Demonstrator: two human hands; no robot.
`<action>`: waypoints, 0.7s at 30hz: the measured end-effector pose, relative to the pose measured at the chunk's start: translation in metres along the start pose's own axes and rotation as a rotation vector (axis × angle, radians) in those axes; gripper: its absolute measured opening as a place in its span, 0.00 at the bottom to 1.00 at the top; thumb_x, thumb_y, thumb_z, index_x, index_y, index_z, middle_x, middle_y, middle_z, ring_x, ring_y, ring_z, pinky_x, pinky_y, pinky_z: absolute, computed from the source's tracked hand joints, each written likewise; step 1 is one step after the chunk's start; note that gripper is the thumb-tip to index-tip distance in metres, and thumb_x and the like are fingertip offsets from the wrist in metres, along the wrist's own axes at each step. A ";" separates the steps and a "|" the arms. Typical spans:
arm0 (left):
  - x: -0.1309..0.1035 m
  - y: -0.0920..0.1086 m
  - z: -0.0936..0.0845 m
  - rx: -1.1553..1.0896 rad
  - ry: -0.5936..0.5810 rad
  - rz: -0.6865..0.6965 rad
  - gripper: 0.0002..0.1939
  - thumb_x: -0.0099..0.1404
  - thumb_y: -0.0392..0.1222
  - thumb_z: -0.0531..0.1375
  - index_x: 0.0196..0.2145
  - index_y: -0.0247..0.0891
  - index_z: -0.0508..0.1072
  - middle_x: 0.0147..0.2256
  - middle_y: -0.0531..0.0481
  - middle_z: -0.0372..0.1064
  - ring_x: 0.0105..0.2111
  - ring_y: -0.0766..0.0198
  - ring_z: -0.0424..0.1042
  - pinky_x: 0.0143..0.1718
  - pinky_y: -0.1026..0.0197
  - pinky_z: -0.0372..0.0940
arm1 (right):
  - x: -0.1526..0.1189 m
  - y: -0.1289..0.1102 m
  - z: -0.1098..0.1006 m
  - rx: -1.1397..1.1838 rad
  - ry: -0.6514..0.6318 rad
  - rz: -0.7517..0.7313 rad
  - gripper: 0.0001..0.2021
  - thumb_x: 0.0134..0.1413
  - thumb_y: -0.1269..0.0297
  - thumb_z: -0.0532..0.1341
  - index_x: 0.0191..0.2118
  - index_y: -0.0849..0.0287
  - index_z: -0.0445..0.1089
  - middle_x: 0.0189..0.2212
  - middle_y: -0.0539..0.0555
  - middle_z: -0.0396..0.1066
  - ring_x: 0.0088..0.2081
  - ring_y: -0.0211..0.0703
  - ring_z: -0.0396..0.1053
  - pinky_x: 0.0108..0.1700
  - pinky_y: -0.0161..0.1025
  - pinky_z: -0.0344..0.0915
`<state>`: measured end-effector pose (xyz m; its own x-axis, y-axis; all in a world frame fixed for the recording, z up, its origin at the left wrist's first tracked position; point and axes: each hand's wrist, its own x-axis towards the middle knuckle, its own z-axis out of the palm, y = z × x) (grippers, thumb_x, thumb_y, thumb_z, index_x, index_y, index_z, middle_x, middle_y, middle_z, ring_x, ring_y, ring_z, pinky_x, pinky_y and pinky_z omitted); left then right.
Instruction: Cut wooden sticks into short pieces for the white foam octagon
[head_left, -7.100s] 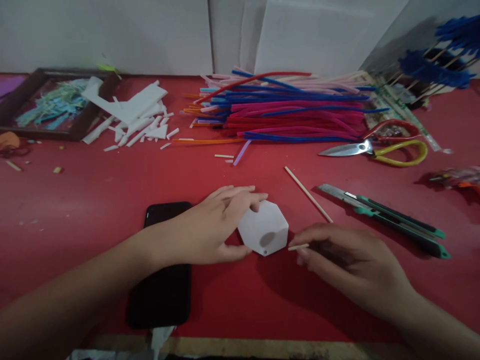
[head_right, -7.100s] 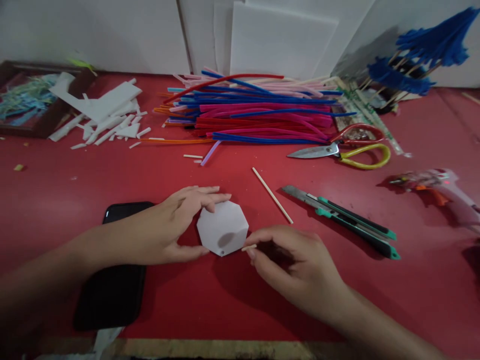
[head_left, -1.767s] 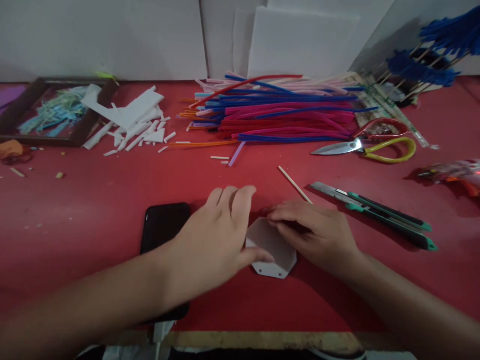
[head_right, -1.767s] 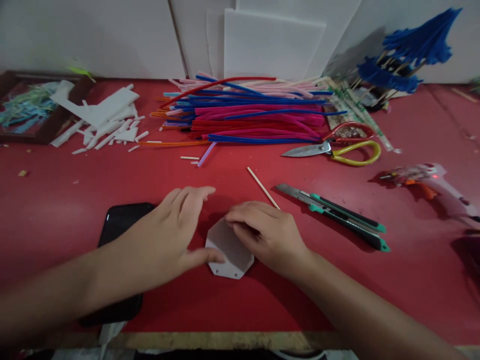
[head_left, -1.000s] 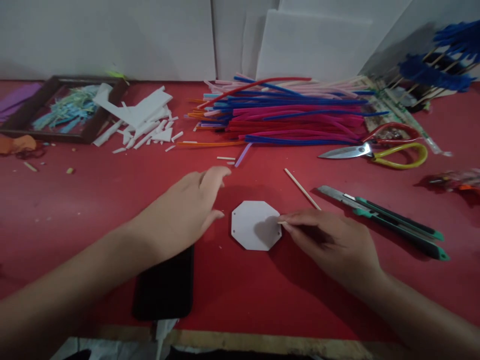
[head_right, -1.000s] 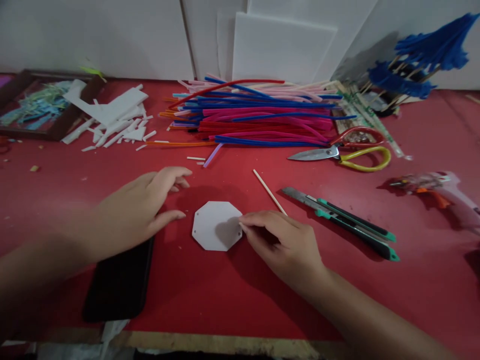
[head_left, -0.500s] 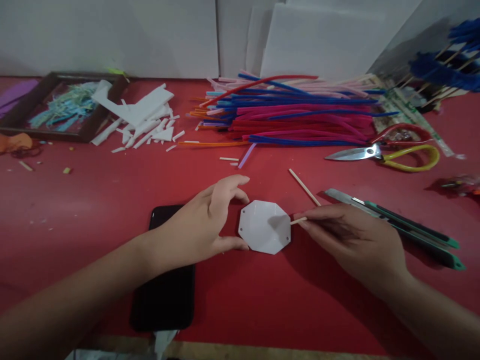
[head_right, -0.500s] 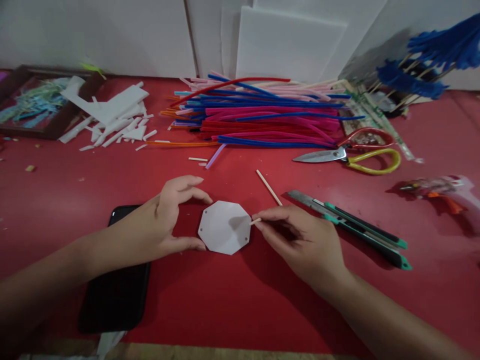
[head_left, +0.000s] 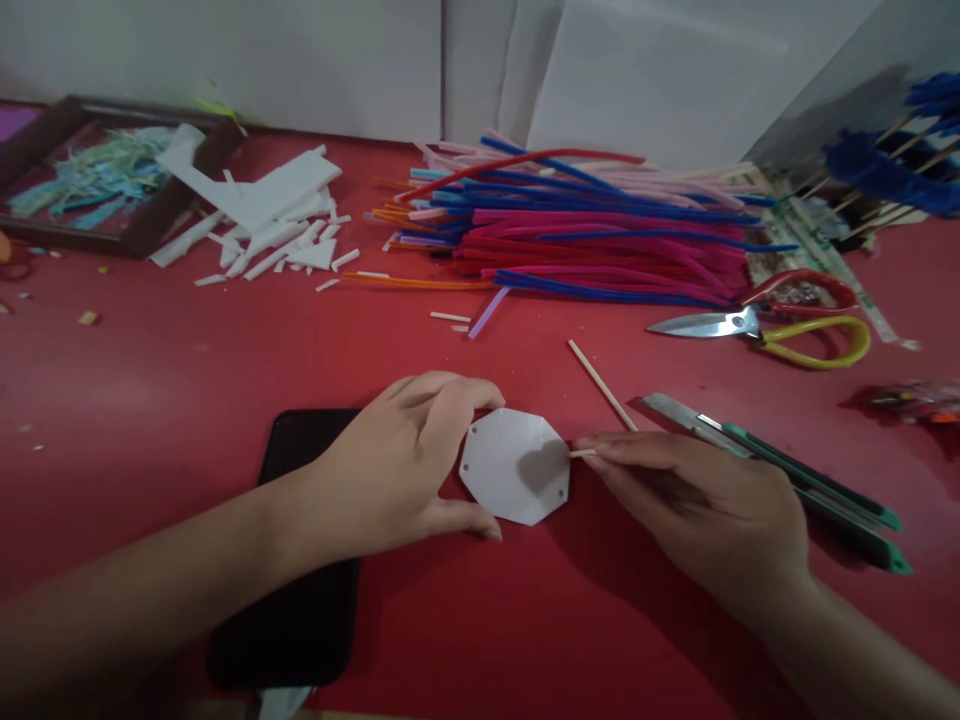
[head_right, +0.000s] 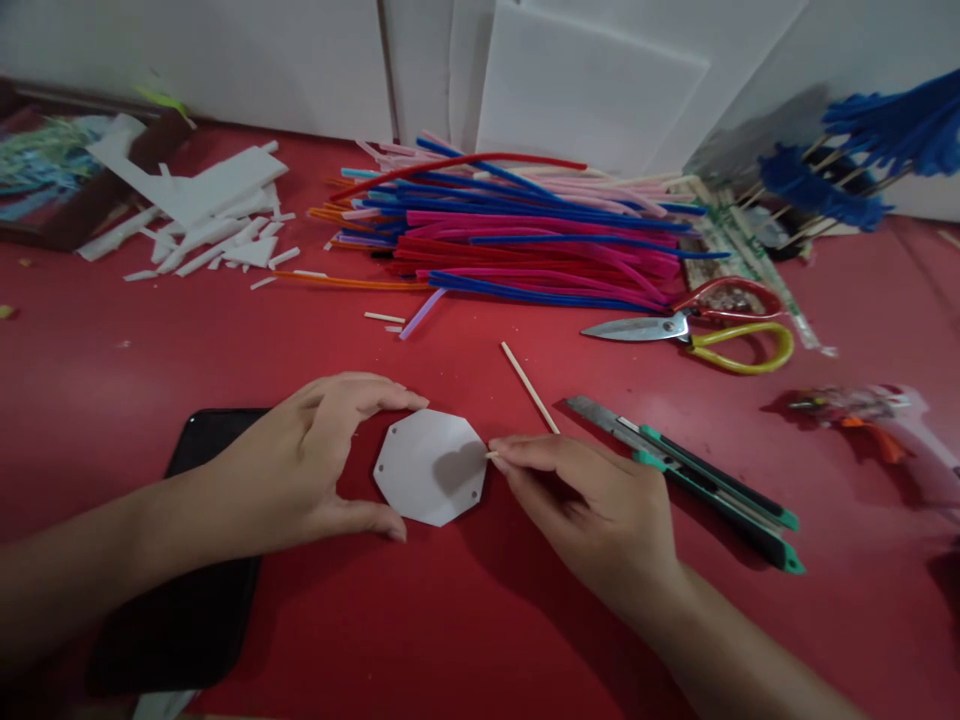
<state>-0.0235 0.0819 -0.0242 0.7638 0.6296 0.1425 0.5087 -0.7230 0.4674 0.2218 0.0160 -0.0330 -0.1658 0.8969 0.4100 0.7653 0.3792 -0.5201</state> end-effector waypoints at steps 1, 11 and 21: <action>0.000 -0.001 0.000 0.000 0.007 0.006 0.44 0.45 0.57 0.73 0.53 0.38 0.61 0.51 0.38 0.71 0.52 0.46 0.71 0.52 0.45 0.67 | 0.000 0.000 0.000 -0.011 -0.005 -0.006 0.05 0.58 0.67 0.62 0.36 0.49 0.74 0.34 0.46 0.80 0.31 0.42 0.79 0.32 0.35 0.77; -0.001 -0.002 0.001 0.004 0.022 0.031 0.42 0.47 0.57 0.73 0.52 0.38 0.60 0.50 0.38 0.70 0.52 0.46 0.71 0.52 0.46 0.66 | -0.002 0.000 0.000 -0.066 -0.006 -0.052 0.06 0.59 0.68 0.61 0.37 0.49 0.74 0.34 0.46 0.80 0.32 0.42 0.79 0.32 0.35 0.76; 0.000 -0.002 0.001 0.011 0.022 0.035 0.42 0.47 0.57 0.73 0.52 0.38 0.60 0.50 0.39 0.71 0.51 0.47 0.71 0.51 0.47 0.66 | 0.001 0.000 0.002 -0.073 0.009 -0.068 0.06 0.59 0.69 0.61 0.37 0.50 0.74 0.34 0.46 0.80 0.32 0.41 0.79 0.32 0.34 0.76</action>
<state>-0.0246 0.0829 -0.0261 0.7720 0.6102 0.1778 0.4868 -0.7475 0.4519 0.2204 0.0172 -0.0336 -0.2130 0.8675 0.4495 0.7960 0.4208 -0.4351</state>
